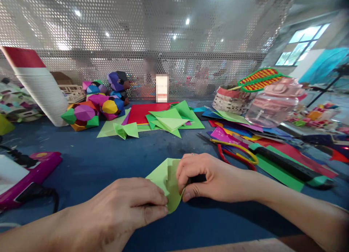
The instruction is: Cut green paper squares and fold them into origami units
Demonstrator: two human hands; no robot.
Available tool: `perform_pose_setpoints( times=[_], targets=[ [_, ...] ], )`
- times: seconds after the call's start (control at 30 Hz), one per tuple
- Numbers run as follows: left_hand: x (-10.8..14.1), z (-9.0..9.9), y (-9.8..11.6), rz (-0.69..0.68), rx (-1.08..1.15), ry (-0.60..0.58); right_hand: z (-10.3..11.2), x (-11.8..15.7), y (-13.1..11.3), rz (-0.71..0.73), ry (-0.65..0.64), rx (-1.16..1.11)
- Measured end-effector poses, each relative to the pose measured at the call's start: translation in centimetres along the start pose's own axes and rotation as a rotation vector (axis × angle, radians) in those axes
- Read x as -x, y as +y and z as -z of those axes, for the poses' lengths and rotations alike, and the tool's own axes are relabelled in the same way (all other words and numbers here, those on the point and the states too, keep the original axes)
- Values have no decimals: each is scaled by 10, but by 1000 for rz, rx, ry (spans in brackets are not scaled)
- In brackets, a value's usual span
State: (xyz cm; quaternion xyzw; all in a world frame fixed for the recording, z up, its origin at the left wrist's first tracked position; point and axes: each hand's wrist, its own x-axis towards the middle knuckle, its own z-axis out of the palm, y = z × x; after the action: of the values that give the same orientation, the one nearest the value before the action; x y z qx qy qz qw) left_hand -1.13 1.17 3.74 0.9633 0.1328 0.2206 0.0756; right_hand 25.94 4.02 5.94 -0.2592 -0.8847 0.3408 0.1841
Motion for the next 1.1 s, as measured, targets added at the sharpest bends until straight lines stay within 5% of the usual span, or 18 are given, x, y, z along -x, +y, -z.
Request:
perform_pose_setpoints(
  times=[0.33, 0.9, 1.1],
  targets=[
    [-6, 3, 4, 5, 6, 20, -25, -5, -2, -191, 213, 203],
    [-9, 4, 3, -55, 105, 2, -31, -5, -3, -292, 207, 280],
    [-12, 6, 5, -126, -86, -148, -31, -3, -6, -294, 200, 319]
  ],
)
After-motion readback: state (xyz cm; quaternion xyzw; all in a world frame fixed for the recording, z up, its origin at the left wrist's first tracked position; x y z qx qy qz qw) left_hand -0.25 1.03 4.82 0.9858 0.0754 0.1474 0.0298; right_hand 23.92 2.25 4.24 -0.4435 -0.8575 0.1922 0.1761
